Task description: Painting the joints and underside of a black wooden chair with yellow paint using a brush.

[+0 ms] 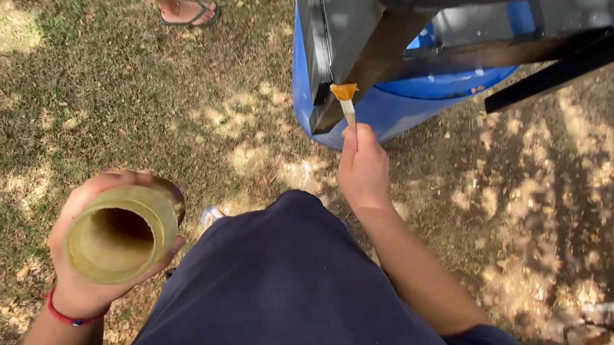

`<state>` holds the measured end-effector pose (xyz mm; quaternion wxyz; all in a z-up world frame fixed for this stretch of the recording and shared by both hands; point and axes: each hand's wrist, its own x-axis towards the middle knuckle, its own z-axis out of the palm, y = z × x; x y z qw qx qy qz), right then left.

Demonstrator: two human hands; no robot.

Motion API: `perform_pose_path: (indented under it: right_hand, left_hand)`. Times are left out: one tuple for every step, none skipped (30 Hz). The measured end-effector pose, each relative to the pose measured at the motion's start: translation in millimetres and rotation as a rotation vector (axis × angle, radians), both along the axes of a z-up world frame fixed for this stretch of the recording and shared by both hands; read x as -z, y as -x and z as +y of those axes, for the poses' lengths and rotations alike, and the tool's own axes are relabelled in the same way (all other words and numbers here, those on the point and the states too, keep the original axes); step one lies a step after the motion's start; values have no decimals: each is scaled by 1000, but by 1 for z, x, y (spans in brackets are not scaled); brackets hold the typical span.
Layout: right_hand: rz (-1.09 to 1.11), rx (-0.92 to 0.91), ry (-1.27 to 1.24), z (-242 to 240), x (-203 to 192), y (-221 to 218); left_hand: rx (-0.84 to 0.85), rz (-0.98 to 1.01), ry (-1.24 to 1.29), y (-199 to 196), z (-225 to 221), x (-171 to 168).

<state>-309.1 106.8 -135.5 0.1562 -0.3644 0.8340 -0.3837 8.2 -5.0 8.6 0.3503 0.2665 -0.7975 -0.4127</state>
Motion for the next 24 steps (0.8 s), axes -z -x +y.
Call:
perform_pose_path:
  right_hand:
    - [7,-5,-82,-7,9,-1]
    - [13,-10,-163,-13,18,-2]
    - [5,1,-167,-12,39,-5]
    - [73,17,-201,-11,61,-9]
    - [141,30,-238,-10,82,-12]
    - [133,39,-244,-12,95,-14]
    - [132,74,-293,-14,109,-15]
    - [130,110,-342,-16,122,-17]
    - [122,117,-347,-18,126,-19]
    - [99,134,-351,-20,129,-21]
    - [75,155,-353,-25,132,-22]
    - [67,166,-356,-28,134,-23]
    - [28,152,-417,-30,136,-25]
    - [-12,137,-476,-31,138,-27]
    - [-18,149,-476,-33,147,-26]
    - [-31,146,-500,-34,155,-25]
    - [-45,142,-523,-34,163,-26]
    - [-50,152,-522,-36,154,-28]
    - [-140,127,-636,-38,143,-29]
    - [-231,101,-748,-40,132,-30]
    - [-239,113,-746,-37,133,-32]
    - [-248,147,-705,-33,134,-33]
    - [-254,180,-662,-31,135,-34]
    - [-260,191,-659,-23,134,-37]
  left_hand:
    - [31,42,-42,-3,-5,4]
    - [61,84,-85,-6,-10,7]
    - [73,77,-89,-14,-15,14]
    - [103,48,-169,-21,-21,21]
    - [130,18,-252,-29,-26,28]
    - [139,10,-258,-29,-29,22]
    - [78,-60,-137,-30,-32,17]
    - [18,-129,-16,-31,-34,12]
    - [27,-136,-20,-33,-37,12]
    - [14,-162,28,-35,-40,12]
    - [5,-186,78,-36,-46,11]
    - [17,-191,76,-43,-54,16]
    - [33,-223,91,-50,-61,20]
    - [49,-255,106,-58,-67,25]
    - [62,-256,108,-58,-72,27]
    - [65,-271,146,-58,-76,28]
    - [66,-286,185,-60,-79,30]
    - [77,-288,188,-59,-80,30]
    - [101,-254,142,-56,-81,30]
    - [125,-222,95,-53,-82,29]
    - [138,-224,97,-54,-83,32]
    - [134,-200,95,-54,-84,35]
    - [129,-175,94,-53,-86,38]
    - [141,-176,96,-53,-88,38]
